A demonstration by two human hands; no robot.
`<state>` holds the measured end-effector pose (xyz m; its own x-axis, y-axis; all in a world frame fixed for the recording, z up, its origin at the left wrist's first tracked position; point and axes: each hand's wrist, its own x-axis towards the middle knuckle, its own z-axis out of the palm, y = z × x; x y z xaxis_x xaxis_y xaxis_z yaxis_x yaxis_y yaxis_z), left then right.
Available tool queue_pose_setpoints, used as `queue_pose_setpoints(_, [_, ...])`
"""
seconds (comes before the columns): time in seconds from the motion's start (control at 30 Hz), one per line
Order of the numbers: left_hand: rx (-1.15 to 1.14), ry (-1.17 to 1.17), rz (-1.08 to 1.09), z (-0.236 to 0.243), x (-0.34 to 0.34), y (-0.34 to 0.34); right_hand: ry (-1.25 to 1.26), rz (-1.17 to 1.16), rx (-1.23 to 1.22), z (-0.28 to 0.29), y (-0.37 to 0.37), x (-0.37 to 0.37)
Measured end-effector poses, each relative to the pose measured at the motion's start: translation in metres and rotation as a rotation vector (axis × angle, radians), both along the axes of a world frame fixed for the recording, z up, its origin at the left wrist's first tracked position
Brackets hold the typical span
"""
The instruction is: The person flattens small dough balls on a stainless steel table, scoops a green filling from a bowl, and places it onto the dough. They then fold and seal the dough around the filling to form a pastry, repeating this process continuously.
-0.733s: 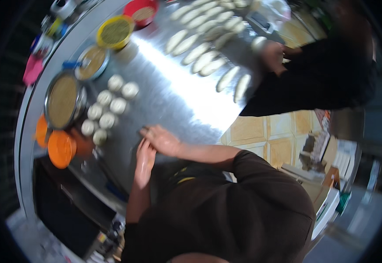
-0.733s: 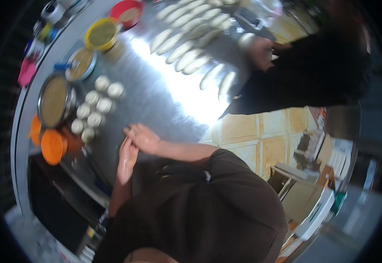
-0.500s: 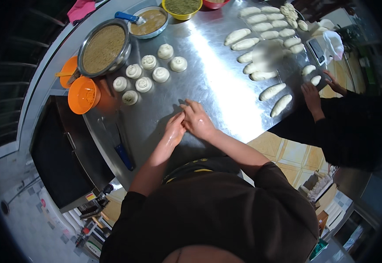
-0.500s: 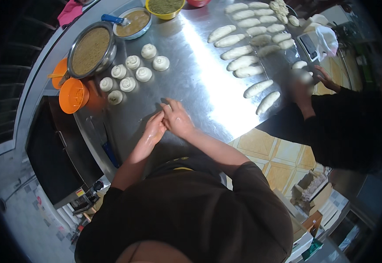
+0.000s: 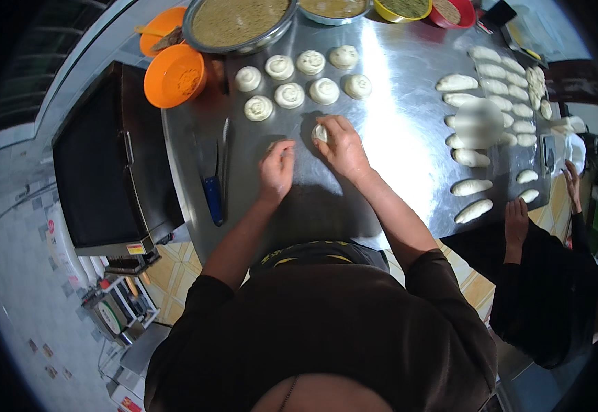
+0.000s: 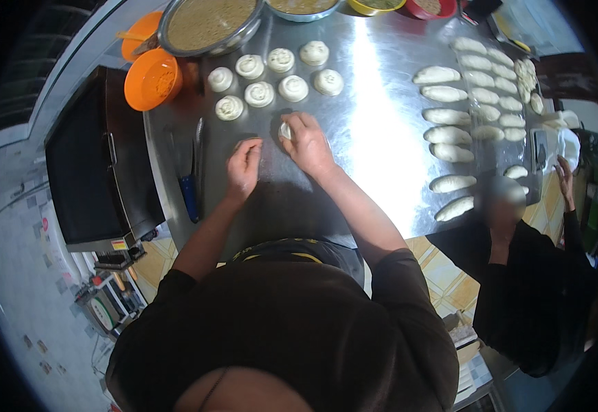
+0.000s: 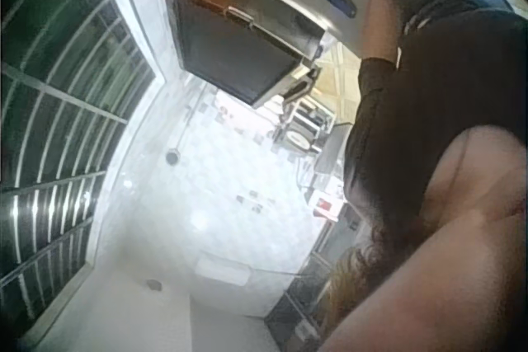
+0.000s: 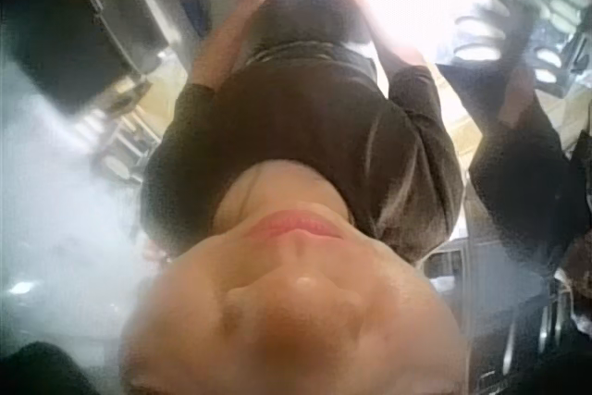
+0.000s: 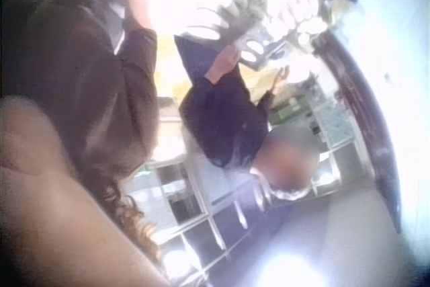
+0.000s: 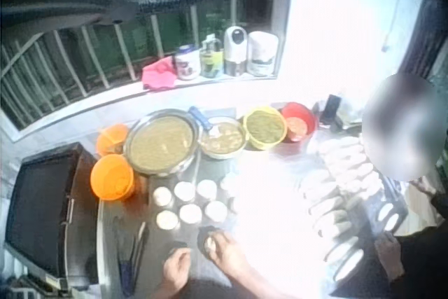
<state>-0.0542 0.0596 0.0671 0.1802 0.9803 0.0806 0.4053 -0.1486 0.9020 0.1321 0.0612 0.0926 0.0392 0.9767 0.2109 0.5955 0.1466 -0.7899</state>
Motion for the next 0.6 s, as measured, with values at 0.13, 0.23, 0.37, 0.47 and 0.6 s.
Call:
queue_pose_setpoints(0.13, [0.210,0.410,0.020,-0.028,-0.076,0.001,0.096,0.004,-0.090,0.007,0.016,-0.009])
queue_pose_setpoints(0.23, [0.301,0.736,-0.066,-0.037,-0.086,0.002,0.095,0.016,-0.048,0.007,0.019,-0.005])
queue_pose_setpoints(0.37, [0.360,0.720,-0.308,-0.052,-0.045,-0.013,-0.051,0.104,-0.055,0.010,0.021,-0.028])
queue_pose_setpoints(0.47, [0.070,0.755,-0.709,-0.037,-0.012,-0.030,-0.089,0.206,0.030,0.010,0.033,-0.065])
queue_pose_setpoints(0.6, [0.160,0.538,-0.731,-0.039,-0.030,-0.056,-0.243,0.418,0.136,-0.018,0.045,-0.121])
